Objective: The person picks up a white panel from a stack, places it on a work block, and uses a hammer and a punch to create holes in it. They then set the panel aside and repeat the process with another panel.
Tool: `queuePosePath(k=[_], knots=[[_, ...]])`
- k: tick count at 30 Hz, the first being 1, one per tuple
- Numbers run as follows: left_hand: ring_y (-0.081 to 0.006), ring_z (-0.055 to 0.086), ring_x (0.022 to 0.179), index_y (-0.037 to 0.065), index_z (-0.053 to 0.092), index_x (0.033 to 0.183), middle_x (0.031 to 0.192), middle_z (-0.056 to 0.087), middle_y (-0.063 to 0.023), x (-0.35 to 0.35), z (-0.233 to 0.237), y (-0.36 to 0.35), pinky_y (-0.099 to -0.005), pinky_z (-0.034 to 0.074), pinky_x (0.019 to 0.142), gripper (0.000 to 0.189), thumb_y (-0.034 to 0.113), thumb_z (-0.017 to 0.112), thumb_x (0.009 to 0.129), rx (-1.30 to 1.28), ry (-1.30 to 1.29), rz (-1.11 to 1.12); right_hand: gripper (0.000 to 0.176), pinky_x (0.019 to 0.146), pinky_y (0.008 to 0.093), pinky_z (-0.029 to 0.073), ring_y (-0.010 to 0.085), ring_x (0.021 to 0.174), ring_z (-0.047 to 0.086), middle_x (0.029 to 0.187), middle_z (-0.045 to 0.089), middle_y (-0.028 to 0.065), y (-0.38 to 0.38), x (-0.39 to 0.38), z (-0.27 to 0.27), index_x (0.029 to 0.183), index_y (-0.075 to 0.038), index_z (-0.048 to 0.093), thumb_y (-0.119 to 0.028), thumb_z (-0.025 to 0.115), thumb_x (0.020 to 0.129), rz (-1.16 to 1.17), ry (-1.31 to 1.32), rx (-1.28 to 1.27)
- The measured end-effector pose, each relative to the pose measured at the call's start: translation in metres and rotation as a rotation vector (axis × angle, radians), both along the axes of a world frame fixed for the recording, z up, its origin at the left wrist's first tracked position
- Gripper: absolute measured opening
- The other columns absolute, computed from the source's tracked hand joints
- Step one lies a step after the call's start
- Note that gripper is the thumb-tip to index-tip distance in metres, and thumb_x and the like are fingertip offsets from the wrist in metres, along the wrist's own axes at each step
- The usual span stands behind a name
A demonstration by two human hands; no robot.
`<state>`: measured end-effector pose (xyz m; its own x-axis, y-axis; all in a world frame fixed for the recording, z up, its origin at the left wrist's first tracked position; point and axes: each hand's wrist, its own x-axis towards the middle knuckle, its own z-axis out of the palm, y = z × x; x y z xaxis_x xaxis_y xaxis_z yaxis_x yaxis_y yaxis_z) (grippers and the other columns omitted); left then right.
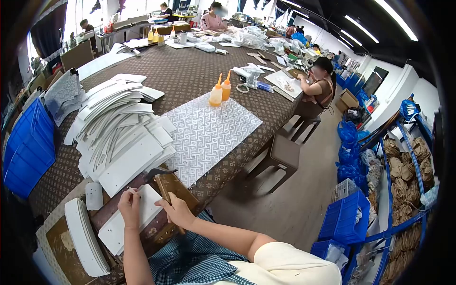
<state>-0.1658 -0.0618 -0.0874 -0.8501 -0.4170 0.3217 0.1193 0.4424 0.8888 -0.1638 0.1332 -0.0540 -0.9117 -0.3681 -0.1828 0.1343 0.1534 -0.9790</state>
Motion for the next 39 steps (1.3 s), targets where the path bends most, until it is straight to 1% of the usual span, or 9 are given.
queuePosePath(k=[4, 9, 10, 13, 16, 19, 24, 25, 39], knots=[[-0.004, 0.043, 0.064, 0.002, 0.062, 0.081, 0.07, 0.053, 0.0053, -0.007, -0.012, -0.01, -0.0227, 0.037, 0.057, 0.012, 0.008, 0.069, 0.088, 0.296, 0.002, 0.095, 0.031, 0.048, 0.0286, 0.049, 0.0136, 0.047, 0.059, 0.078, 0.07, 0.0088, -0.003, -0.001, -0.012, 0.105, 0.001, 0.057, -0.029, 0.052, 0.101, -0.037, 0.015, -0.031], [-0.006, 0.057, 0.077, -0.001, 0.066, 0.088, 0.088, 0.067, -0.0017, 0.001, -0.014, -0.003, -0.022, 0.047, 0.069, 0.011, 0.009, 0.067, 0.091, 0.367, 0.055, 0.097, 0.03, 0.045, 0.0287, 0.048, 0.0129, 0.046, 0.058, 0.082, 0.072, 0.0107, -0.003, -0.001, -0.007, 0.103, 0.002, 0.055, -0.028, 0.052, 0.102, -0.048, 0.024, -0.006], [-0.0082, 0.061, 0.086, -0.004, 0.066, 0.091, 0.1, 0.07, -0.0067, 0.01, -0.012, -0.002, -0.0231, 0.05, 0.077, 0.012, 0.009, 0.066, 0.093, 0.271, -0.038, 0.104, 0.028, 0.043, 0.0282, 0.047, 0.0116, 0.045, 0.057, 0.083, 0.072, 0.0102, -0.003, -0.001, -0.01, 0.102, 0.003, 0.054, -0.026, 0.053, 0.102, -0.061, 0.014, -0.054], [-0.0093, 0.063, 0.086, -0.003, 0.068, 0.095, 0.099, 0.072, -0.0079, 0.031, 0.004, 0.012, -0.0235, 0.051, 0.077, 0.009, 0.006, 0.067, 0.092, 0.176, -0.037, 0.042, 0.029, 0.041, 0.0247, 0.045, 0.0094, 0.044, 0.055, 0.097, 0.073, 0.012, -0.005, -0.002, -0.011, 0.103, 0.004, 0.051, -0.024, 0.054, 0.102, -0.066, -0.025, -0.096], [-0.0093, 0.065, 0.084, -0.001, 0.071, 0.101, 0.097, 0.072, -0.006, 0.041, 0.004, 0.021, -0.023, 0.052, 0.076, 0.013, 0.006, 0.069, 0.09, 0.25, -0.03, 0.021, 0.027, 0.043, 0.024, 0.045, 0.0091, 0.046, 0.056, 0.098, 0.073, 0.0119, -0.003, -0.003, -0.009, 0.1, 0.002, 0.052, -0.024, 0.048, 0.104, -0.022, 0.036, -0.04], [-0.0106, 0.067, 0.091, -0.003, 0.069, 0.113, 0.1, 0.073, -0.0072, 0.047, 0.007, 0.019, -0.0245, 0.053, 0.081, 0.022, 0.009, 0.068, 0.094, 0.186, -0.085, -0.067, 0.028, 0.043, 0.024, 0.045, 0.0101, 0.046, 0.056, 0.103, 0.073, 0.012, -0.002, -0.003, 0.0, 0.101, 0.003, 0.052, -0.024, 0.047, 0.104, -0.012, 0.054, -0.036], [-0.01, 0.067, 0.09, -0.002, 0.069, 0.112, 0.099, 0.073, -0.0071, 0.047, 0.005, 0.02, -0.0237, 0.053, 0.08, 0.022, 0.009, 0.068, 0.094, 0.124, -0.099, -0.096, 0.03, 0.043, 0.0268, 0.047, 0.0123, 0.045, 0.059, 0.095, 0.073, 0.0111, -0.002, -0.004, -0.002, 0.105, 0.004, 0.057, -0.025, 0.051, 0.102, -0.046, 0.041, -0.063], [-0.0099, 0.067, 0.09, -0.002, 0.069, 0.112, 0.099, 0.073, -0.007, 0.047, 0.005, 0.02, -0.0237, 0.053, 0.08, 0.021, 0.008, 0.068, 0.093, 0.113, -0.092, -0.102, 0.029, 0.044, 0.0242, 0.046, 0.0103, 0.046, 0.056, 0.103, 0.073, 0.0113, -0.003, -0.004, 0.001, 0.104, 0.004, 0.053, -0.025, 0.046, 0.105, -0.018, 0.041, -0.026], [-0.0117, 0.068, 0.086, 0.0, 0.071, 0.107, 0.097, 0.072, -0.0065, 0.047, 0.008, 0.023, -0.0244, 0.054, 0.077, 0.017, 0.007, 0.069, 0.091, -0.06, -0.072, -0.12, 0.031, 0.043, 0.0245, 0.045, 0.0103, 0.045, 0.056, 0.103, 0.073, 0.0118, -0.002, -0.005, -0.004, 0.109, 0.004, 0.054, -0.026, 0.047, 0.104, -0.018, 0.023, -0.064]])
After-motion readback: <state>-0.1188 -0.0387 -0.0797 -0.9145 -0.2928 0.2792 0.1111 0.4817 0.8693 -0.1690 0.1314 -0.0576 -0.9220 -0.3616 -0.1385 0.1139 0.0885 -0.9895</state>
